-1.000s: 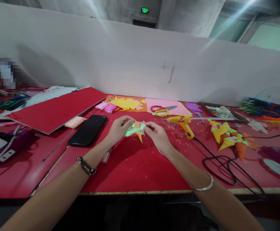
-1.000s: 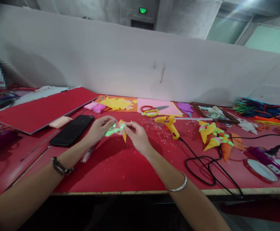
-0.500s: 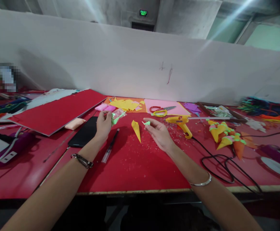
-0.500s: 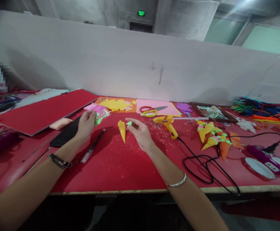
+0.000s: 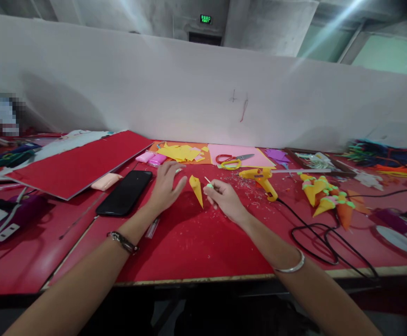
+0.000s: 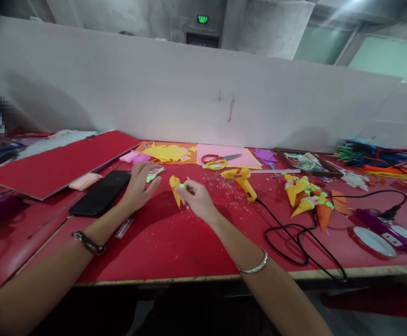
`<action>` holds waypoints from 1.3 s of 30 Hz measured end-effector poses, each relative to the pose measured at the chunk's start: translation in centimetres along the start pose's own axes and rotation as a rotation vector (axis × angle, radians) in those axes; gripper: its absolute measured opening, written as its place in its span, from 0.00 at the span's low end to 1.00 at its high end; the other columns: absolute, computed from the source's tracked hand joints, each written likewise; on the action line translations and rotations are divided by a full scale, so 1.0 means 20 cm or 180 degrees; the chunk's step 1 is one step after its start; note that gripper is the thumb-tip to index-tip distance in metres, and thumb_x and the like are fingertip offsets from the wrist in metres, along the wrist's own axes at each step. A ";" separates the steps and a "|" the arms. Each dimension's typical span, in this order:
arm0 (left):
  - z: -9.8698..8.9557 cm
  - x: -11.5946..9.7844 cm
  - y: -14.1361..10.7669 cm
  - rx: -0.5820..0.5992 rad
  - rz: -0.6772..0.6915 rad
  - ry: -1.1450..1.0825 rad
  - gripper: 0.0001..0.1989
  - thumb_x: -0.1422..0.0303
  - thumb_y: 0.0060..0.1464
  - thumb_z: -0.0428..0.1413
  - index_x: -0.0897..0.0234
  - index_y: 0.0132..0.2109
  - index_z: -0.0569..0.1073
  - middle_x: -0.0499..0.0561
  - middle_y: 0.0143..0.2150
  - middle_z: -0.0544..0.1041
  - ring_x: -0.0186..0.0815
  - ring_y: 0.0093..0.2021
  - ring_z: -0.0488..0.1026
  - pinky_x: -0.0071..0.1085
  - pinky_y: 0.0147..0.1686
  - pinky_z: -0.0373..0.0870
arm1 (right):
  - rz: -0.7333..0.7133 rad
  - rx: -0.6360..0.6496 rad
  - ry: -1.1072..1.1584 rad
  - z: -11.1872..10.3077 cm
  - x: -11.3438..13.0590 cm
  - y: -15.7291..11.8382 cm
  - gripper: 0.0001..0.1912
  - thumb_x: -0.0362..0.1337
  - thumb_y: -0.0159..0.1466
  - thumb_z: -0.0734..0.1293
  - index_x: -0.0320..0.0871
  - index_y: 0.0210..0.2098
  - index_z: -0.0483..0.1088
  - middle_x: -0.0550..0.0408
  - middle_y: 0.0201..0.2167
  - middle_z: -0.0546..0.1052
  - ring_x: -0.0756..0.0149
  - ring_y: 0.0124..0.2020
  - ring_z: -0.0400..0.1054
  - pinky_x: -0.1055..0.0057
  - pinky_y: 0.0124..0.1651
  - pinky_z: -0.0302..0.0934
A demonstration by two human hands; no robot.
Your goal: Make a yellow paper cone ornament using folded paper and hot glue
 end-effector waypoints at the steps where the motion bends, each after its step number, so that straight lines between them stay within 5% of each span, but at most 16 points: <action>1: 0.00 -0.06 0.00 0.0128 0.0306 -0.0040 0.14 0.66 0.54 0.47 0.65 0.47 0.64 0.56 0.45 0.67 0.38 0.48 0.61 0.38 0.50 0.57 | -0.0023 0.0017 -0.0034 0.01 -0.01 0.00 0.14 0.44 0.54 0.65 0.42 0.22 0.59 0.66 0.13 0.63 0.79 0.13 0.55 0.79 0.18 0.50; 5: 0.04 -0.26 -0.05 0.0610 0.1502 0.0095 0.21 0.59 0.51 0.51 0.65 0.50 0.62 0.56 0.44 0.68 0.39 0.46 0.64 0.36 0.47 0.60 | -0.0129 0.0165 -0.0046 0.03 -0.03 0.02 0.09 0.40 0.52 0.67 0.42 0.27 0.65 0.62 0.22 0.70 0.75 0.22 0.63 0.75 0.28 0.58; 7: 0.06 -0.29 -0.07 0.0719 0.1720 0.0149 0.21 0.59 0.52 0.50 0.64 0.51 0.62 0.55 0.42 0.69 0.38 0.44 0.65 0.33 0.44 0.62 | -0.0057 0.0270 -0.0119 0.04 -0.04 0.02 0.09 0.41 0.54 0.64 0.41 0.29 0.68 0.60 0.24 0.71 0.73 0.25 0.65 0.74 0.31 0.59; 15: 0.06 -0.23 -0.06 0.0617 0.1394 0.0010 0.17 0.61 0.55 0.47 0.66 0.49 0.65 0.54 0.37 0.72 0.34 0.38 0.69 0.28 0.37 0.66 | -0.0258 0.0408 -0.0113 0.07 0.05 -0.01 0.10 0.41 0.55 0.64 0.43 0.33 0.73 0.57 0.35 0.74 0.68 0.40 0.66 0.69 0.46 0.56; 24: 0.04 -0.22 -0.05 0.0497 0.1105 0.0138 0.14 0.65 0.57 0.44 0.65 0.48 0.65 0.54 0.38 0.73 0.32 0.37 0.70 0.27 0.35 0.66 | -0.0117 0.0087 0.0591 0.01 -0.02 0.02 0.11 0.39 0.51 0.68 0.45 0.35 0.72 0.58 0.34 0.75 0.71 0.37 0.66 0.71 0.44 0.58; 31: 0.05 -0.23 -0.07 0.0418 0.1408 0.0444 0.12 0.67 0.58 0.43 0.63 0.45 0.67 0.50 0.30 0.71 0.29 0.27 0.67 0.24 0.25 0.60 | -0.0037 0.0226 0.0642 0.03 -0.01 0.01 0.08 0.39 0.52 0.68 0.44 0.32 0.71 0.60 0.29 0.72 0.74 0.31 0.64 0.74 0.40 0.58; 39: 0.02 -0.28 -0.06 0.0338 0.1276 0.0572 0.13 0.67 0.58 0.40 0.63 0.42 0.68 0.49 0.26 0.66 0.30 0.24 0.63 0.25 0.23 0.55 | 0.0166 0.0517 0.1029 0.07 -0.01 0.01 0.11 0.43 0.50 0.68 0.43 0.29 0.69 0.61 0.26 0.70 0.75 0.27 0.62 0.74 0.34 0.57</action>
Point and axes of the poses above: each hand's wrist, its own y-axis towards the middle knuckle, its own z-axis out of the palm, x = y × z, the point moved 6 cm from there along y, towards the middle knuckle
